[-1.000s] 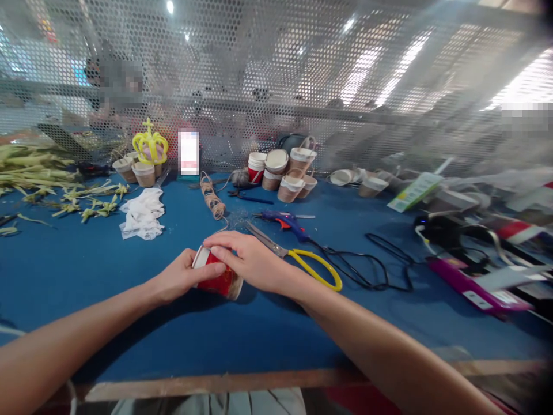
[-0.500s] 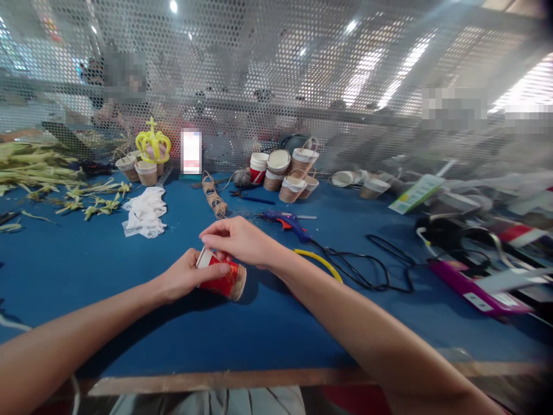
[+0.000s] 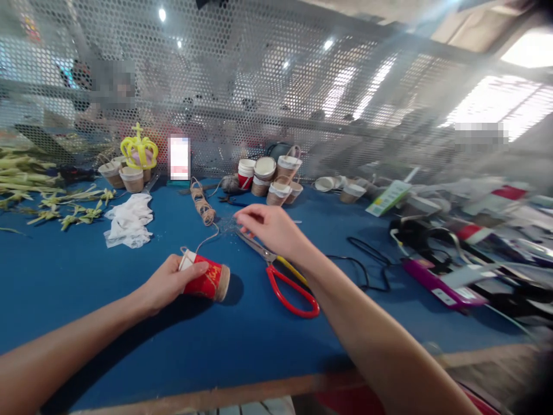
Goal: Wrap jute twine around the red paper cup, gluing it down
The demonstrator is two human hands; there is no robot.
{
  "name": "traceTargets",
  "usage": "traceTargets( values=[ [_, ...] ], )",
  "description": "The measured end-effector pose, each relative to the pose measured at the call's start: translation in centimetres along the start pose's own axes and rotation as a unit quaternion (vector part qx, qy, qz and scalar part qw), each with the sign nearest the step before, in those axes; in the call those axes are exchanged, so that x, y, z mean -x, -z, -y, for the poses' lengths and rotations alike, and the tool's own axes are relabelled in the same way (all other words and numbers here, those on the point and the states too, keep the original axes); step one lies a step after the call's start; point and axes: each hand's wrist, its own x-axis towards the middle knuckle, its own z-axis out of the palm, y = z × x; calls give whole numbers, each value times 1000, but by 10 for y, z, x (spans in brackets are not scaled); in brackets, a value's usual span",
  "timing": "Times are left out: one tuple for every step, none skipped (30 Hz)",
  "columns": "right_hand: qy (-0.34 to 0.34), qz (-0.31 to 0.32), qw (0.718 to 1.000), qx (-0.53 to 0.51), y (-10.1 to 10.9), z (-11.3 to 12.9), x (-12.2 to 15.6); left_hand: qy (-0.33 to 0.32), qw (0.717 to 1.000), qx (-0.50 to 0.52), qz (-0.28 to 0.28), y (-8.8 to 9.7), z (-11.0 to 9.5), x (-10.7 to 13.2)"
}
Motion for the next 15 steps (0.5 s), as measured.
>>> traceTargets(
  values=[
    [-33, -36, 998, 37, 9, -14, -2, -8, 1000, -3, -20, 1, -1, 0],
    [-62, -57, 994, 64, 16, -28, -4, -18, 999, -6, -28, 1, -2, 0],
    [-94, -69, 989, 88, 22, -43, -6, -25, 999, -8, -38, 2, -3, 0],
    [-124, -63, 984, 108, 26, -57, -8, -29, 999, -10, -44, 2, -4, 0],
    [-151, -45, 980, 122, 27, -70, -10, -31, 998, -13, -49, 2, -5, -1],
    [-170, -23, 977, 129, 25, -81, -12, -30, 998, -16, -53, 2, -5, -1],
    [-183, -2, 974, 132, 22, -91, -14, -29, 998, -21, -56, 2, -5, -2],
    [-194, 14, 972, 132, 17, -99, -15, -26, 998, -26, -58, 2, -5, -2],
    [-203, 22, 970, 131, 11, -104, -16, -25, 998, -31, -57, 2, -5, -2],
    [-210, 24, 969, 128, 5, -107, -17, -25, 998, -34, -55, 2, -4, -3],
    [-215, 20, 968, 124, 1, -109, -18, -26, 998, -34, -53, 3, -4, -3],
    [-220, 12, 968, 118, -2, -109, -19, -26, 998, -33, -51, 3, -4, -3],
    [-224, 1, 969, 110, -4, -107, -19, -25, 998, -28, -49, 4, -3, -3],
    [-224, -13, 970, 99, -3, -104, -19, -23, 998, -21, -49, 4, -4, -3],
    [-221, -29, 971, 85, 0, -101, -17, -20, 999, -13, -49, 5, -4, -3]
  ],
)
